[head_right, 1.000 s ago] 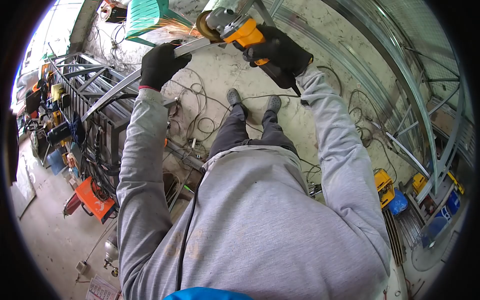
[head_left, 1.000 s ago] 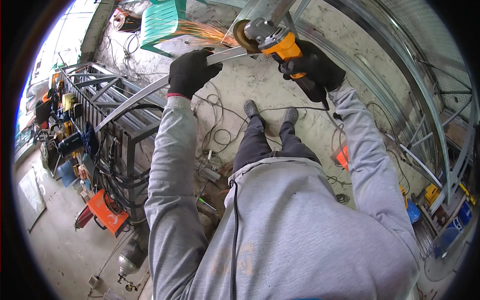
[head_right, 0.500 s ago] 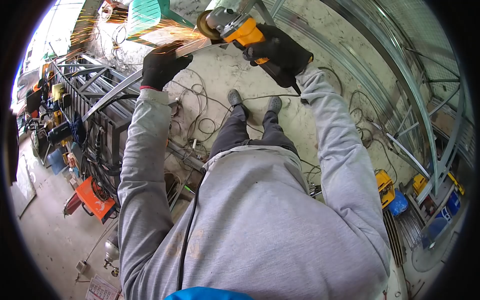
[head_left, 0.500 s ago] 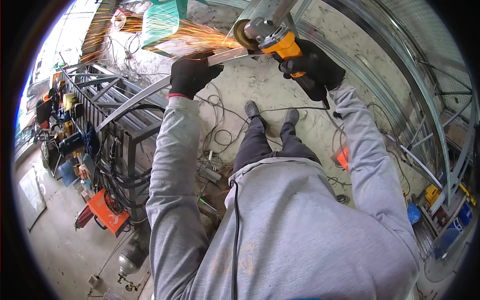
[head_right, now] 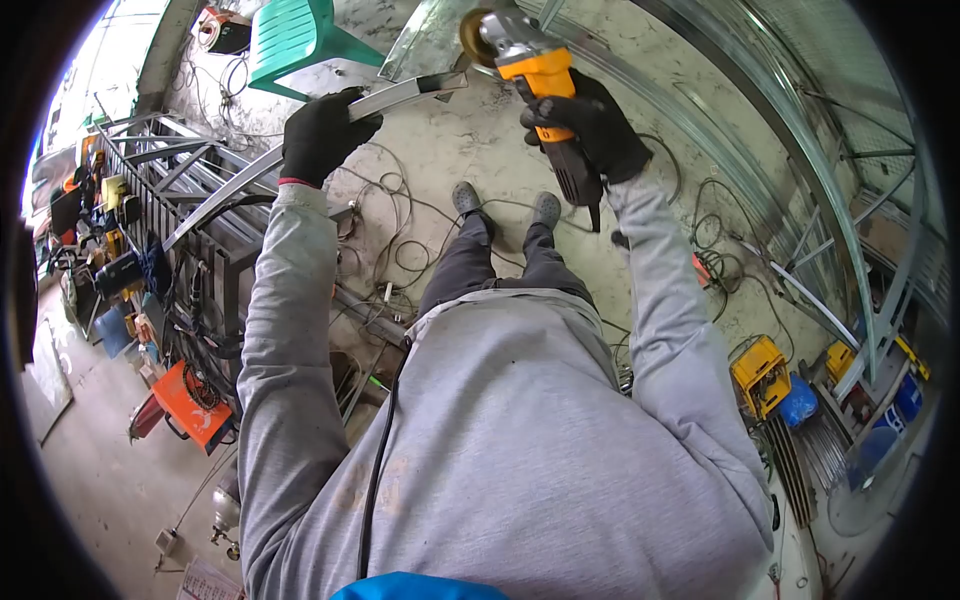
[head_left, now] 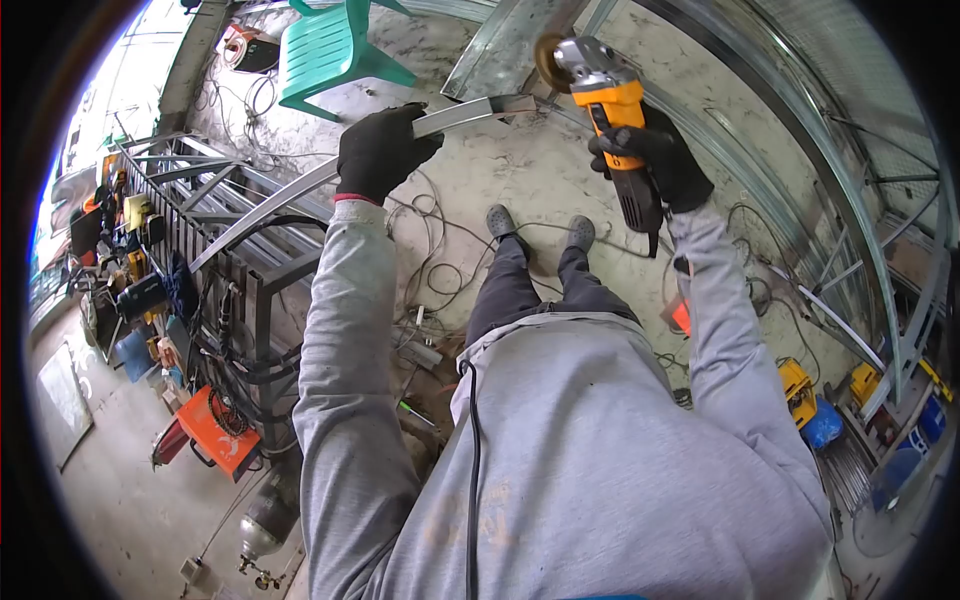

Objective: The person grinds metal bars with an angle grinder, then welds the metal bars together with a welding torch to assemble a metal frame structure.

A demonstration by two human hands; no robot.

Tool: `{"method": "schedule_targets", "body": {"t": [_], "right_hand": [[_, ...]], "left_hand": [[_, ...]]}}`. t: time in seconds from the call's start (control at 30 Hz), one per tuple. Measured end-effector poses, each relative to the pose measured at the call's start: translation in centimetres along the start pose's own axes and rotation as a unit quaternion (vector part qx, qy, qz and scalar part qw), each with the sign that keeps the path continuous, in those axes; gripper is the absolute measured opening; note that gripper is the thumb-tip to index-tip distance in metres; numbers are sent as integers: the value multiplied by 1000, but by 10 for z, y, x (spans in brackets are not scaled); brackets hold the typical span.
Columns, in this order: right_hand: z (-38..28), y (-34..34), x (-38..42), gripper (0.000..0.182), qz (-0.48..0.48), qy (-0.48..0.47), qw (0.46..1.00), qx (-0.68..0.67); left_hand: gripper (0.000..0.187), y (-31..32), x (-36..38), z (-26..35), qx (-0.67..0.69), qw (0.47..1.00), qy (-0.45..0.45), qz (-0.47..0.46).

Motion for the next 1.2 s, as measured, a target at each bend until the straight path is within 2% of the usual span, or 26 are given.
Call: {"method": "schedule_targets", "body": {"t": [0.07, 0.17, 0.2, 0.3, 0.43, 0.5, 0.63, 0.8, 1.03, 1.1, 1.2], "right_hand": [[3, 5, 20, 48, 60, 44, 997, -15], [25, 14, 36, 47, 79, 89, 989, -86], [27, 21, 40, 46, 91, 81, 986, -117], [29, 36, 46, 45, 97, 87, 978, -162], [19, 46, 46, 41, 117, 99, 979, -138], [20, 46, 44, 38, 121, 98, 978, -140], [18, 54, 46, 32, 120, 113, 975, -152], [24, 61, 47, 32, 133, 113, 976, -133], [7, 95, 49, 35, 90, 93, 985, -112], [8, 102, 46, 45, 80, 61, 990, -102], [9, 107, 49, 39, 74, 51, 990, -111]], "left_hand": [[55, -2, -2, 2, -16, 1000, 17, 7], [54, -5, -8, 7, -15, 999, 36, 1], [45, -6, -8, 9, -6, 999, 46, 6], [43, -6, -11, 8, 21, 997, 66, 27], [42, -8, -9, 10, -4, 998, 54, 39], [54, -3, -11, 13, -10, 999, 38, -2], [51, -1, -11, 14, -20, 999, 41, -4], [49, 0, -11, 13, -11, 999, 34, 2], [49, 1, -12, 13, 13, 999, 41, 13], [50, 2, -13, 12, 10, 999, 40, 13], [50, 4, -13, 11, 2, 999, 41, 20]]}}
Point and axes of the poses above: each hand's wrist, its own x-axis away from the middle knuckle, its own y-axis out of the palm, z = x × y, the point moved 6 cm from there along -x, towards the middle knuckle, and after that the axes turned 3 degrees about -z, right-handed, at the moved point
